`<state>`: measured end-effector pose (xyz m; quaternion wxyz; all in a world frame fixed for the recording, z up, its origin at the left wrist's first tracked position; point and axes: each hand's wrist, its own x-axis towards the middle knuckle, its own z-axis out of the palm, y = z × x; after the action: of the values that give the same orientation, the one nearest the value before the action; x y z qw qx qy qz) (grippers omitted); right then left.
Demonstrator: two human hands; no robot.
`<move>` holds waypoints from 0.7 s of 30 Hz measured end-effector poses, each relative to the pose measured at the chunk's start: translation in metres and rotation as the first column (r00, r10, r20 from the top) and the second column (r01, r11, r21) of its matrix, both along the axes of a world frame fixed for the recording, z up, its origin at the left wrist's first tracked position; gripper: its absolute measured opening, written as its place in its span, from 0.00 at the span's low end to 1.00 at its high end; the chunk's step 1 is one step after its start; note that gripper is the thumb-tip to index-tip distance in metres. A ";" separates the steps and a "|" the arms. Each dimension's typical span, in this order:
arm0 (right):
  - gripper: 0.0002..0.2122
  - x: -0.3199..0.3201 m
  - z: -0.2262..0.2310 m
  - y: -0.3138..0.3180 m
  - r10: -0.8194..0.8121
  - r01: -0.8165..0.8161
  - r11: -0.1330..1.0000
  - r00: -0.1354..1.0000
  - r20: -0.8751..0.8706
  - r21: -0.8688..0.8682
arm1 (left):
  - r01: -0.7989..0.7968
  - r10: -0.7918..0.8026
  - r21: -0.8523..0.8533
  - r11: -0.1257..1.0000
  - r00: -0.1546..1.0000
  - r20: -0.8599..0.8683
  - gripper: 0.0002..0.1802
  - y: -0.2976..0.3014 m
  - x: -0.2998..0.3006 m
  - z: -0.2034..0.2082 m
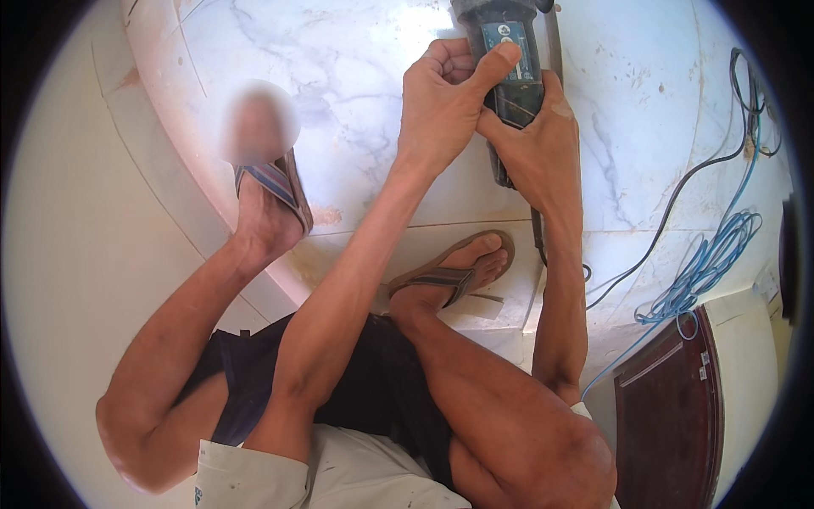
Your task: The person uses an angle grinder to grind the grout lines between white marble floor tiles. They move the tool along the seams, generating dust, and occasionally reposition their body to reach different sections.
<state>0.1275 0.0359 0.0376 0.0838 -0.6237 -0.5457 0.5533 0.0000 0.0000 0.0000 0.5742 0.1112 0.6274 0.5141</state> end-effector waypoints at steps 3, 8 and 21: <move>0.27 -0.001 0.001 0.002 0.001 -0.001 1.000 1.000 0.003 -0.009 | -0.002 0.002 0.004 1.000 1.000 0.002 0.32 0.001 -0.001 0.002; 0.31 0.002 -0.015 -0.001 0.002 0.002 0.996 0.999 -0.040 0.087 | -0.016 0.016 -0.002 1.000 1.000 0.006 0.33 0.004 -0.001 0.002; 0.29 -0.003 -0.004 0.003 -0.005 0.005 1.000 1.000 -0.005 -0.005 | 0.010 -0.012 -0.041 0.999 0.999 -0.040 0.35 0.005 -0.004 0.003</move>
<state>0.1248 0.0387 0.0340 0.0849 -0.6237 -0.5425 0.5563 -0.0043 0.0045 0.0035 0.5664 0.1132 0.6486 0.4956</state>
